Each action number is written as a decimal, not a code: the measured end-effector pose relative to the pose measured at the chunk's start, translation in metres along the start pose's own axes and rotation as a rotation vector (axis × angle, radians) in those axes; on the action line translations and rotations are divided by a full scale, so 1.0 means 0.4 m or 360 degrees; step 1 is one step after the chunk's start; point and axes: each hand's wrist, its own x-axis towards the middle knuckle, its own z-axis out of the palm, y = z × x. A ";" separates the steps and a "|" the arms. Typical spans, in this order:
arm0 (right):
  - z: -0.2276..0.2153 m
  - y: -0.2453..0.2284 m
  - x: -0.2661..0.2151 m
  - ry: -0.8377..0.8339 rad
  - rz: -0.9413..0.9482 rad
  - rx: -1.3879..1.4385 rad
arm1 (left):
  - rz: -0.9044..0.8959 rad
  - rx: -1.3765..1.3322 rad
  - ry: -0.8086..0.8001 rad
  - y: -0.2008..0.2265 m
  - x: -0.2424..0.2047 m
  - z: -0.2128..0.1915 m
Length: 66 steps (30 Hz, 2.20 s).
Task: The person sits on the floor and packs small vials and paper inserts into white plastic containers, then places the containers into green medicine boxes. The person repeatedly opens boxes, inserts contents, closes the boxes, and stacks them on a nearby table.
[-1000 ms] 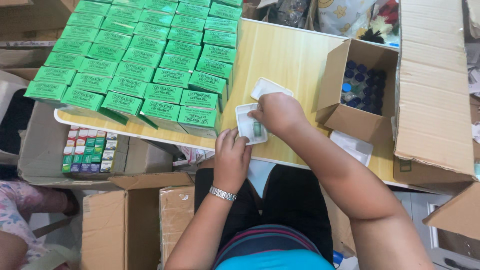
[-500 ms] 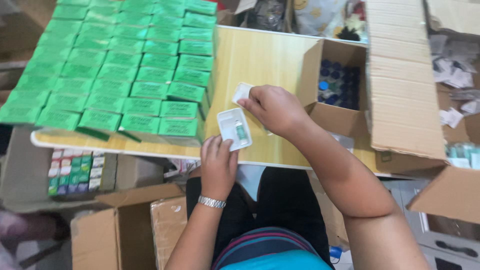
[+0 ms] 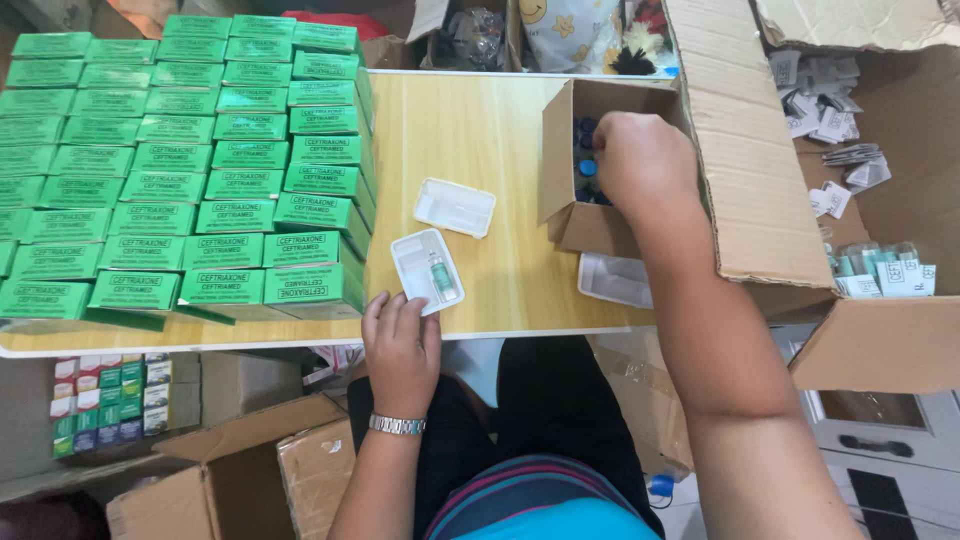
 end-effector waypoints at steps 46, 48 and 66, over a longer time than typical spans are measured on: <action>0.169 -0.335 -0.191 -0.0286 -0.0646 0.0844 | 0.0060 0.0108 0.0034 0.013 0.006 -0.011; 0.163 -0.306 -0.187 -0.0120 -0.0610 0.1032 | 0.0059 0.0120 0.0049 0.011 0.004 -0.006; -0.370 0.265 -0.386 0.0645 -0.0101 0.1222 | 0.0161 0.0225 -0.0032 -0.020 -0.014 0.014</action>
